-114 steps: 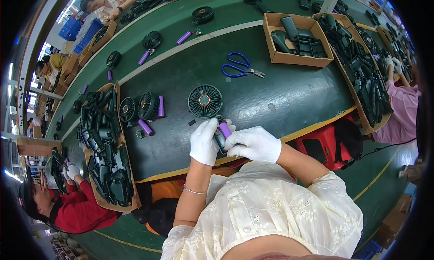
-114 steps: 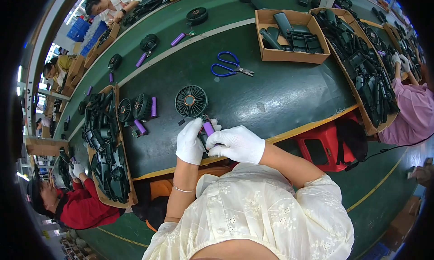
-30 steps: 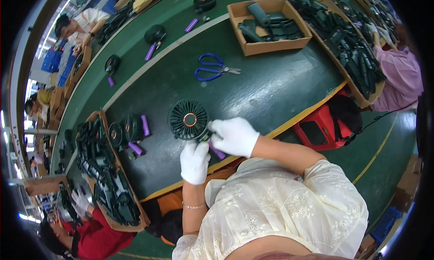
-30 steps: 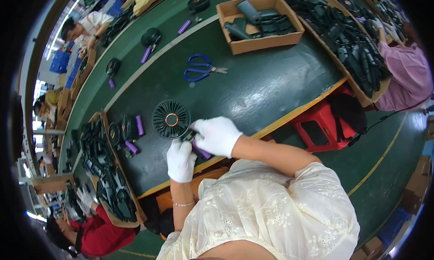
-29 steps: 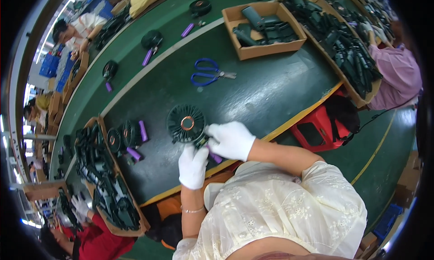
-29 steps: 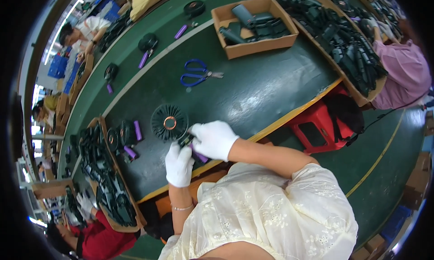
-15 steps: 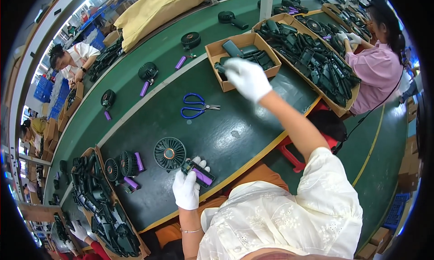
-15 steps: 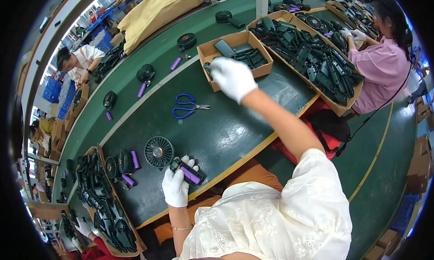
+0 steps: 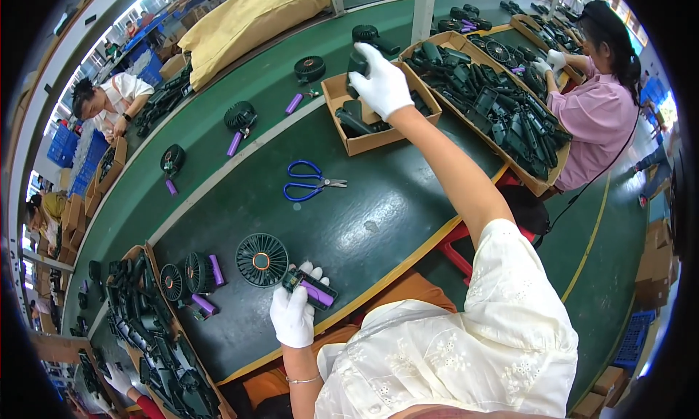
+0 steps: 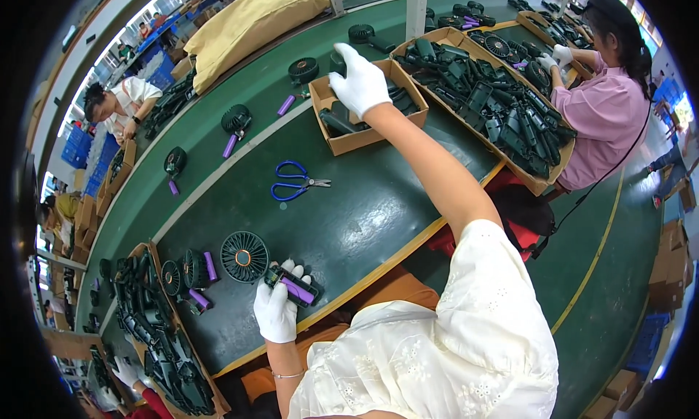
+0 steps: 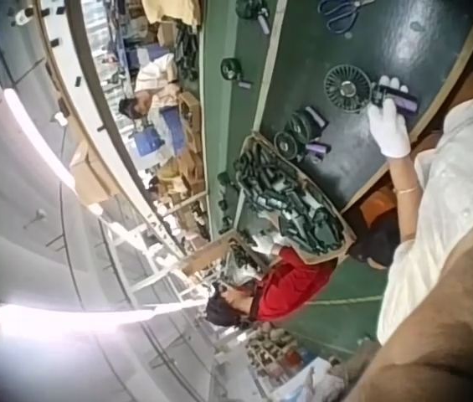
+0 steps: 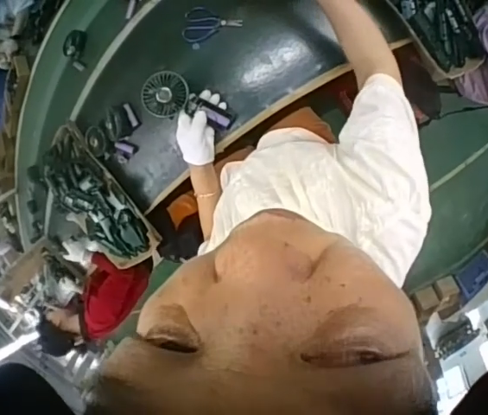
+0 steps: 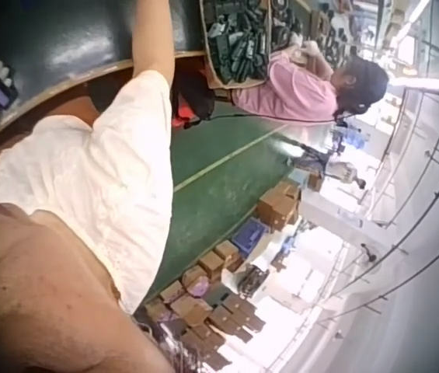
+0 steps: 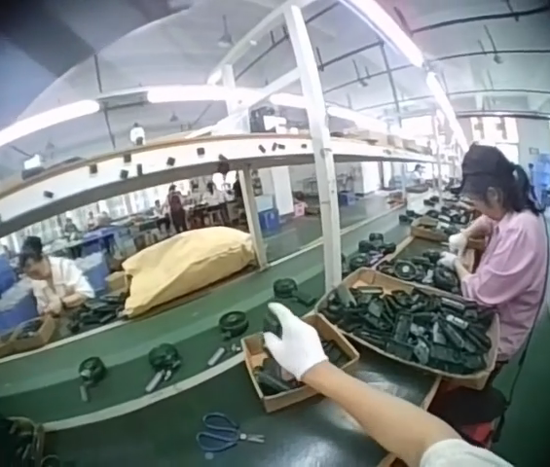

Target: The person assembles portable fans by inserting a battery and circuit board into the handle housing, snapping the casing halves together around the fan, and placing the assembled fans onto the conveyor.

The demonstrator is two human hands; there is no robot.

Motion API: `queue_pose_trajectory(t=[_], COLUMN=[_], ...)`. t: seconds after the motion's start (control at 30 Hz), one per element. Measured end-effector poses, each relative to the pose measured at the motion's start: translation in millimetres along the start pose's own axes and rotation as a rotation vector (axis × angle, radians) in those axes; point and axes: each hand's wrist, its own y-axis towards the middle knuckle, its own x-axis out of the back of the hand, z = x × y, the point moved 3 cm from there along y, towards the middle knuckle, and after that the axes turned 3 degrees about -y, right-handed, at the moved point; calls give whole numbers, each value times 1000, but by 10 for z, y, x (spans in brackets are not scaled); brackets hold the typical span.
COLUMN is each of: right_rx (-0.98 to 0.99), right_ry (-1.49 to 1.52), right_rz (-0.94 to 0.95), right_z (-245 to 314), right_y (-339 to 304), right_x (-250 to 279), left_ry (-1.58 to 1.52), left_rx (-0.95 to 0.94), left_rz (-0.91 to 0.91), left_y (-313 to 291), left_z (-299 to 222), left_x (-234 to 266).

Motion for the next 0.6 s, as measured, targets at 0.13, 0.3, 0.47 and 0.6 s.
queue_pose_trajectory(t=[0.13,0.3,0.47,0.6], right_rx=[-418,-159,214,360], right_ry=[649,155,55,85], right_rz=[441,594,725,869], right_z=[759,593,875,1115], right_y=[-703,-1703,-1834,-1932], right_x=[428,481,545,498], left_ry=[-23,-9,5,68], left_rx=[-28,-63,-59,-64], left_rz=[-34,-11,-63,-83], left_y=[-8,31,19,15], left_z=[-24,-13,-29,-27], left_x=[94,25,33,49])
